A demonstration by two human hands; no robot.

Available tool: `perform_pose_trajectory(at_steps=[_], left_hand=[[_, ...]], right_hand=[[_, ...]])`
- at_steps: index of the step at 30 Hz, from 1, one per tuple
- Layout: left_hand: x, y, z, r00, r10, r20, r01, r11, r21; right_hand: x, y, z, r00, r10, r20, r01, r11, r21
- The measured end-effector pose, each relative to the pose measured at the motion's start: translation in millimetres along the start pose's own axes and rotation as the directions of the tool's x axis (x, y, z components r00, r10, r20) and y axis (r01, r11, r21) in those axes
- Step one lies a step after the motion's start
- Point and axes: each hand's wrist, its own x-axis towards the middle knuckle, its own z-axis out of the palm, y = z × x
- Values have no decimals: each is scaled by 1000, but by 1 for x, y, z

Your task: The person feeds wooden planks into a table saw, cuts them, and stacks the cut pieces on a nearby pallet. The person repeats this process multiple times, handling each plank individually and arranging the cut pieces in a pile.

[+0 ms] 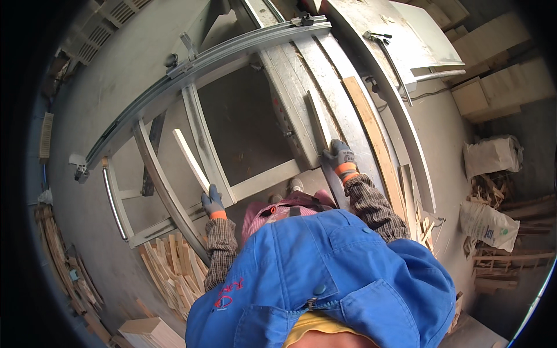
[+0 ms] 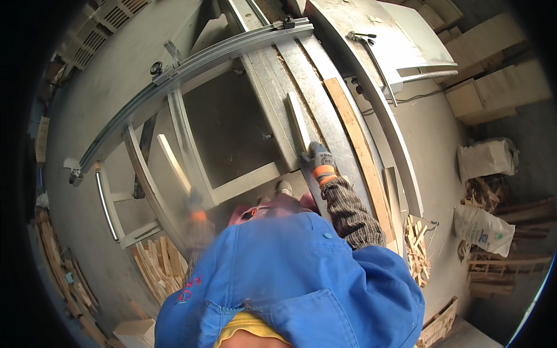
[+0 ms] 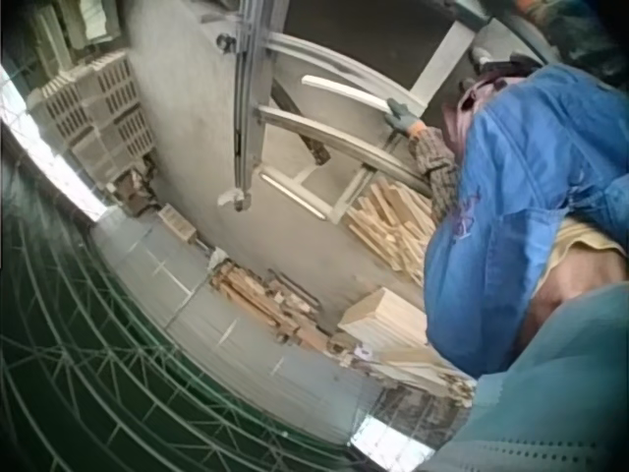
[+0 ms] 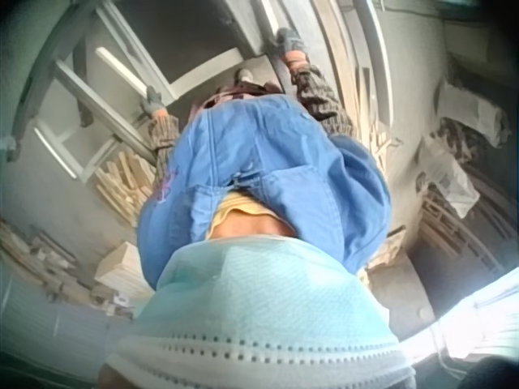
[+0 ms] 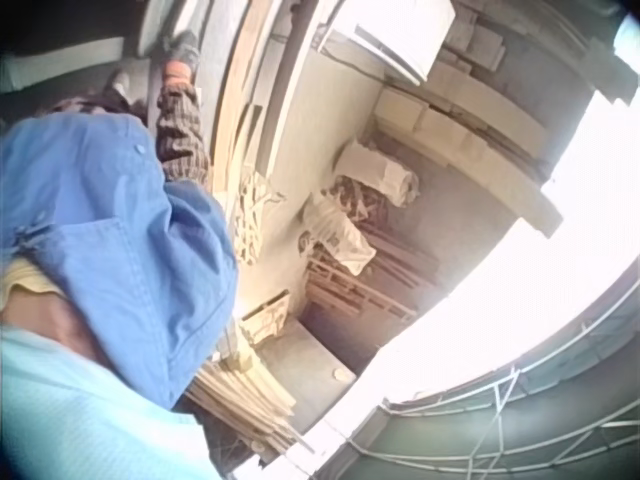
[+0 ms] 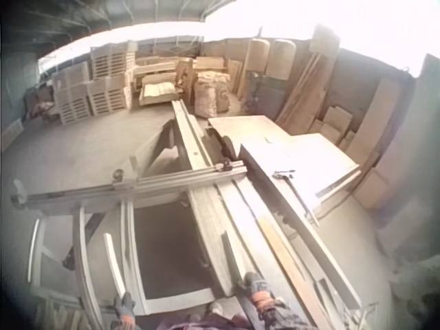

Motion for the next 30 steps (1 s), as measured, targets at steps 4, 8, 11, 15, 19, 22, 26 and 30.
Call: perform_pose_trajectory(at_steps=[4, 8, 11, 15, 19, 22, 26, 30], left_hand=[[17, -36, -10, 996, 82, -21, -84, 986, -147], [16, -29, 16, 980, 189, -68, -173, 966, 193], [54, -85, -28, 864, 503, -5, -438, 757, 486], [39, -85, -18, 760, 649, 29, -469, 516, 717], [-22, -22, 16, 715, 698, -32, -404, 451, 795], [-45, 8, 27, 787, 614, 59, -323, 328, 888], [-40, 13, 26, 759, 649, 42, -366, 372, 853], [-42, 1, 21, 730, 683, -9, -354, 390, 850]], right_hand=[[9, -7, 20, 941, 249, -231, -160, 925, 343], [30, -2, 13, 896, 326, -303, -342, 940, 2], [53, -16, 18, 933, 233, -273, -268, 958, -99], [79, -8, 33, 906, 293, -306, -347, 928, -137], [107, -65, 40, 883, 296, -365, -318, 948, 0], [155, -134, 61, 979, 94, -180, -101, 994, -32], [170, -205, 83, 978, -206, -37, 206, 979, -6], [183, -159, 49, 905, 37, -424, -11, 998, 63]])
